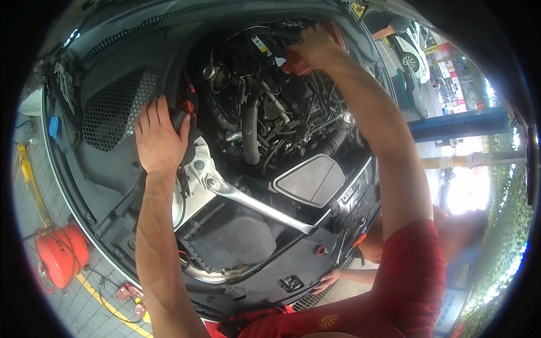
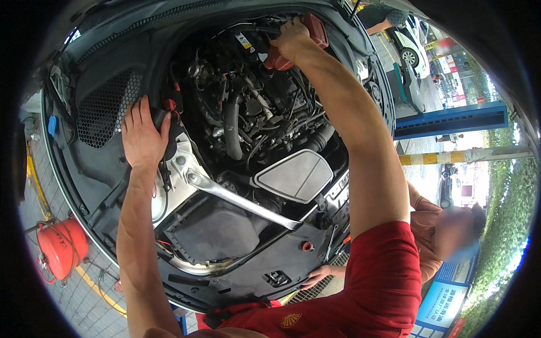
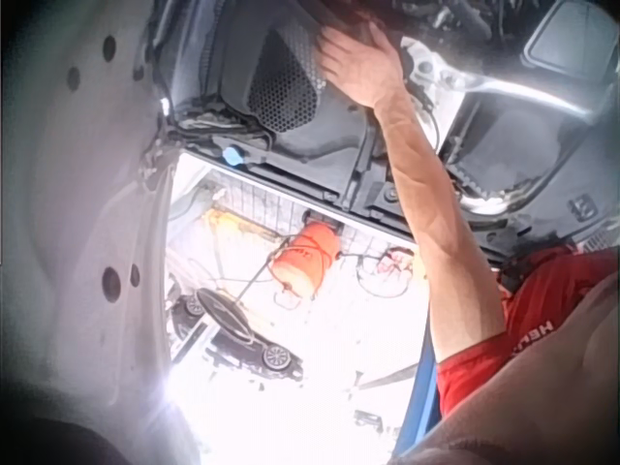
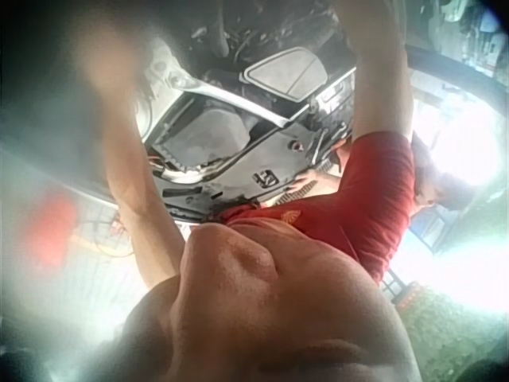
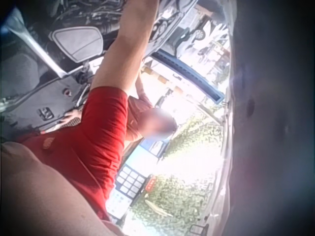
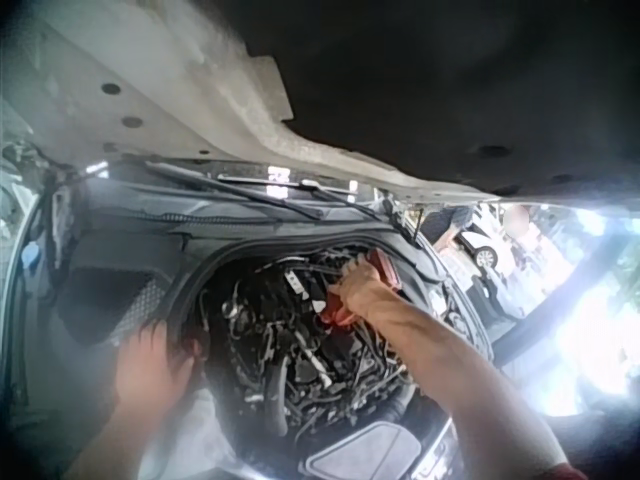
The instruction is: The person opens a red motor oil bottle and pours the contents into the engine oil filler of a white car with the hood open. They repeat this process with a second bottle after retrieving it from the floor.
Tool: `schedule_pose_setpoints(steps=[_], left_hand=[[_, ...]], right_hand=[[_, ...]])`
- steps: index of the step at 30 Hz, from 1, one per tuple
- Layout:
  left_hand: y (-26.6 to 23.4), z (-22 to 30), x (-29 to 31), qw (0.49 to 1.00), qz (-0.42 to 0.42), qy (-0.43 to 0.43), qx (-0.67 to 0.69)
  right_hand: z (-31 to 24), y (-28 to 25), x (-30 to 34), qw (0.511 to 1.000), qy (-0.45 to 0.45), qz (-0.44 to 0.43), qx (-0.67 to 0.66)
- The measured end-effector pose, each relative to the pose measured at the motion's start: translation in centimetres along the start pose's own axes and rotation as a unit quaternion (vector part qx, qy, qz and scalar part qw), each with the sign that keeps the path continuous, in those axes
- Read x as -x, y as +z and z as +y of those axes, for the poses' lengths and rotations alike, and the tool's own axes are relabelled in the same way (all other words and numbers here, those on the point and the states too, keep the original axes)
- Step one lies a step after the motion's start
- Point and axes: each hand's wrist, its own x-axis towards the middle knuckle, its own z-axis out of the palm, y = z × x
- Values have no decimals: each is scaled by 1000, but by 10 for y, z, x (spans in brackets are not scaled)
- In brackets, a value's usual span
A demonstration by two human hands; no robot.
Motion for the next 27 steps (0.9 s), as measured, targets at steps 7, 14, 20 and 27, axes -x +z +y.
schedule_pose_setpoints(steps=[7,14,20,27], left_hand=[[0,0,1,1000,-5,-3,2],[-1,0,-1,1000,-8,-5,4],[0,0,0,1000,-8,-7,0],[2,-1,0,1000,-4,-2,4]], right_hand=[[1,3,1,1000,-15,16,16],[0,0,-2,1000,-13,11,19],[-1,-2,-2,1000,-10,4,17],[0,-8,-3,1000,-10,7,4]])
